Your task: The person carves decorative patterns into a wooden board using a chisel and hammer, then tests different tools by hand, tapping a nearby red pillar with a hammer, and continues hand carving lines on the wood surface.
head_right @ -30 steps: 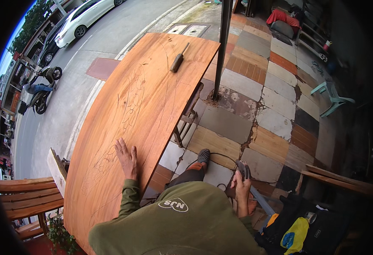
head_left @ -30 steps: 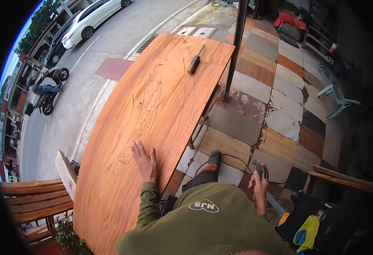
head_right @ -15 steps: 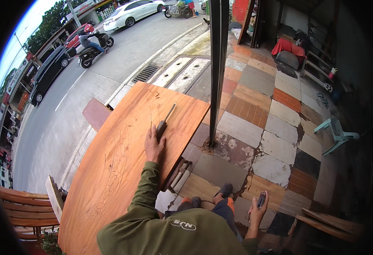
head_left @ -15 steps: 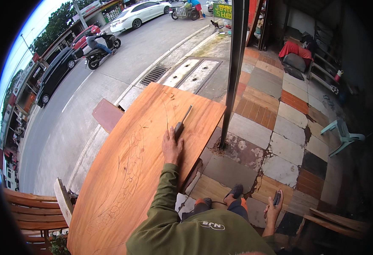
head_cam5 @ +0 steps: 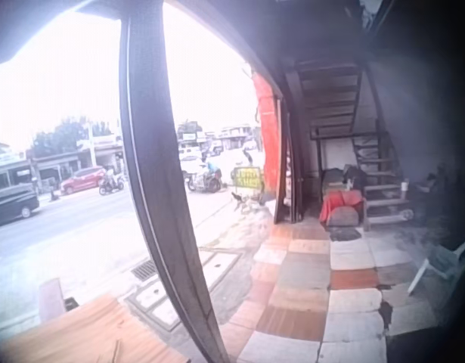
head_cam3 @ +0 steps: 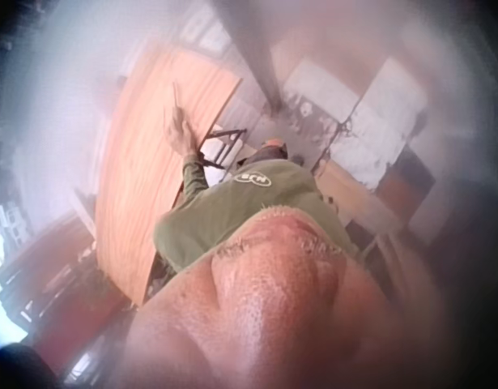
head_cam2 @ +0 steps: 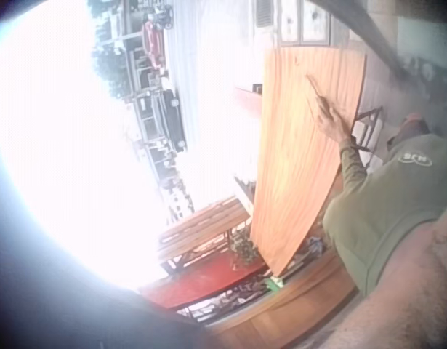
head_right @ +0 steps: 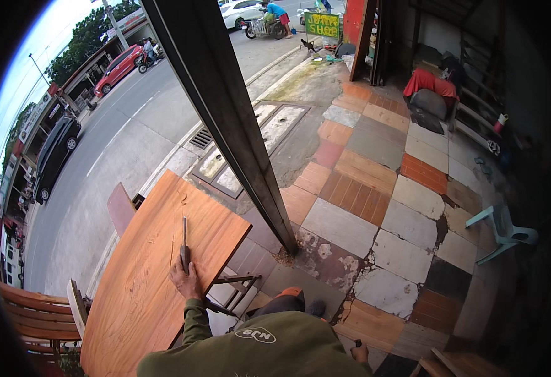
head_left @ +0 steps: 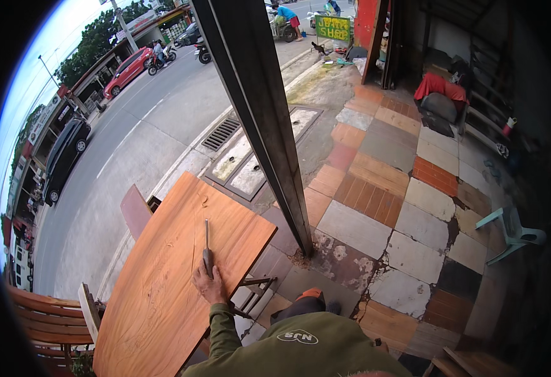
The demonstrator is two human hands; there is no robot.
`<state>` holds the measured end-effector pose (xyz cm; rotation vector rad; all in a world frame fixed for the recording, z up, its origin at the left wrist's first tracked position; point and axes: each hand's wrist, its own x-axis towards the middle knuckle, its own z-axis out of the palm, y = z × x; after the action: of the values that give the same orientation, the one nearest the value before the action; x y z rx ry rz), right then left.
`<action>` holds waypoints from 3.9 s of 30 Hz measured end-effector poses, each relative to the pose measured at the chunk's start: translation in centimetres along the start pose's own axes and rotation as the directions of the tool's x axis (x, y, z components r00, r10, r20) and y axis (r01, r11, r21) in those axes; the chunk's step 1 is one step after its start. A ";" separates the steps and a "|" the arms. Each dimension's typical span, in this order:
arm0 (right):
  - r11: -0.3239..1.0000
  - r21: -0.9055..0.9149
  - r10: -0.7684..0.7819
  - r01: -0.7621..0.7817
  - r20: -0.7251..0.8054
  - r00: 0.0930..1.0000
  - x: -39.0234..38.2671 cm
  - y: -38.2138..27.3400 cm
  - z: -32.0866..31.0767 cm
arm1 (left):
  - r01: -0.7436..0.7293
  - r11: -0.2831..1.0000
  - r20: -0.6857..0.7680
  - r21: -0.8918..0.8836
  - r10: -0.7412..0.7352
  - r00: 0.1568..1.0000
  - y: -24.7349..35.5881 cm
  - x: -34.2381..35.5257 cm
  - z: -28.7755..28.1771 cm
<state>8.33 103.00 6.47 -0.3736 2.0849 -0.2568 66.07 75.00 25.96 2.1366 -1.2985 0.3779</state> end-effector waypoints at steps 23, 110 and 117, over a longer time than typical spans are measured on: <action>0.927 -0.313 -0.198 0.206 0.058 0.978 32.3 -49.2 -16.6 | 0.570 0.729 -0.331 0.379 -0.468 0.819 8.4 0.1 5.9; 0.109 0.416 0.781 0.903 0.526 -0.337 -30.9 -106.8 73.4 | 0.433 0.727 -0.686 -0.534 -0.073 -0.724 8.9 30.8 9.3; 0.135 0.492 0.933 0.860 0.228 -0.277 -38.3 -98.5 76.9 | 0.468 0.698 -0.704 -0.542 -0.073 -0.706 1.9 25.6 6.5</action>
<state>108.85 22.73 29.87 -1.4397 -0.9683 1.2167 76.23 52.32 34.98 0.9510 0.9541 1.6537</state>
